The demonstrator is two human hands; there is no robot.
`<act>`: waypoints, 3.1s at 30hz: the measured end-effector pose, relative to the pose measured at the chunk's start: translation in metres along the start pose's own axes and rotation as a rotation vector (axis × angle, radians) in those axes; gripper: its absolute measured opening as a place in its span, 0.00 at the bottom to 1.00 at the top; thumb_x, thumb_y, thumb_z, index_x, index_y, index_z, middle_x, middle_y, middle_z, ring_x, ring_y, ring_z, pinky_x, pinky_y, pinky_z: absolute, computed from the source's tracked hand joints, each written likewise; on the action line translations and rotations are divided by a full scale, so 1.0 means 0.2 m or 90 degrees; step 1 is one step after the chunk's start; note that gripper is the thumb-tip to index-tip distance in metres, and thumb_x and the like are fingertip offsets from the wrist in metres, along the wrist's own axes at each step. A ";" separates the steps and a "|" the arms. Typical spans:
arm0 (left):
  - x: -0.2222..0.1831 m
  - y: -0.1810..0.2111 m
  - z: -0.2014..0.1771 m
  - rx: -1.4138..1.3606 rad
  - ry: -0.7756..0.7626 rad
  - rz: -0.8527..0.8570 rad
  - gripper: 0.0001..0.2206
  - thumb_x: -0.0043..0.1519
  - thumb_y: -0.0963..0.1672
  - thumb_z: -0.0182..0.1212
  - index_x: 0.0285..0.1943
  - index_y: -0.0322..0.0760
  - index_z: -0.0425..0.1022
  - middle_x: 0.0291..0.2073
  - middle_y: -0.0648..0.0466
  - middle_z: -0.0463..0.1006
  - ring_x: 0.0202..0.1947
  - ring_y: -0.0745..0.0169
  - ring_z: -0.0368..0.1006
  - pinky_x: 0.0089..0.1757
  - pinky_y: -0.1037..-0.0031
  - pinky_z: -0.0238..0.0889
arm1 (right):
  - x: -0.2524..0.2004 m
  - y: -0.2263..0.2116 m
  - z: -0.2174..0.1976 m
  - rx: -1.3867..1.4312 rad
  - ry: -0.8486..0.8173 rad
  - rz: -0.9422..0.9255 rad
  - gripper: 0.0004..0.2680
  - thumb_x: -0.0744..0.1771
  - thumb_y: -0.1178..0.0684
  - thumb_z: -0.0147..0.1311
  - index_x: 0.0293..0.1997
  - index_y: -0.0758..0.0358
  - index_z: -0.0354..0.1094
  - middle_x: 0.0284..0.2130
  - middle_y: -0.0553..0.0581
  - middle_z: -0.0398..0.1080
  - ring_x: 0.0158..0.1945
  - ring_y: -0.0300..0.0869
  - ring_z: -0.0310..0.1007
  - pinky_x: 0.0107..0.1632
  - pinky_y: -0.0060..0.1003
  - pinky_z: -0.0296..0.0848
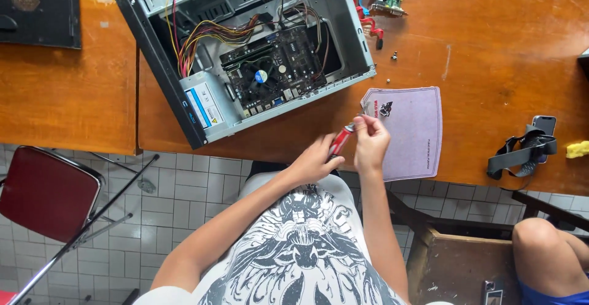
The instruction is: Installing a power supply unit into a desktop computer case and securing it with screws using a screwdriver.
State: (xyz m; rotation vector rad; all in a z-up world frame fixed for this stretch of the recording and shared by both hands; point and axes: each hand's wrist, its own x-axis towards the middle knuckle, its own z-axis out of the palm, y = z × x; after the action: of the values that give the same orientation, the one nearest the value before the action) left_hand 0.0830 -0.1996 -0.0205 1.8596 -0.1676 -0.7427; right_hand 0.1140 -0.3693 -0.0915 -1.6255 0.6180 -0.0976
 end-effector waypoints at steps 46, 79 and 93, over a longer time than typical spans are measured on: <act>-0.43 0.01 -0.47 -0.154 0.190 0.002 0.17 0.69 0.41 0.55 0.67 0.40 0.63 0.48 0.43 0.77 0.52 0.43 0.75 0.53 0.49 0.67 | -0.18 -0.90 0.48 0.143 -0.552 -0.027 0.07 0.70 0.57 0.55 0.49 0.69 0.69 0.42 0.68 0.77 0.48 0.49 0.80 0.53 0.47 0.81; -0.17 0.13 -1.42 0.280 0.478 0.304 0.11 0.66 0.42 0.64 0.57 0.40 0.76 0.50 0.50 0.74 0.61 0.48 0.64 0.59 0.61 0.50 | -0.28 -0.64 0.44 0.053 -0.345 -0.130 0.13 0.73 0.42 0.38 0.49 0.63 0.60 0.33 0.59 0.72 0.38 0.43 0.78 0.38 0.37 0.80; 0.02 -0.70 -1.77 0.211 0.701 -0.008 0.38 0.66 0.35 0.60 0.81 0.42 0.40 0.65 0.41 0.48 0.73 0.34 0.46 0.70 0.51 0.39 | -0.06 -0.47 0.45 -0.159 -0.052 -0.019 0.14 0.65 0.47 0.68 0.39 0.62 0.63 0.25 0.56 0.75 0.30 0.40 0.80 0.41 0.37 0.78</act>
State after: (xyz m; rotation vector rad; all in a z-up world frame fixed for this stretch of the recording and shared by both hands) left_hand 0.2544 0.1385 -0.0640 2.3234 0.4529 0.3936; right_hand 0.1726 -0.2811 -0.0138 -1.8711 0.5587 0.0255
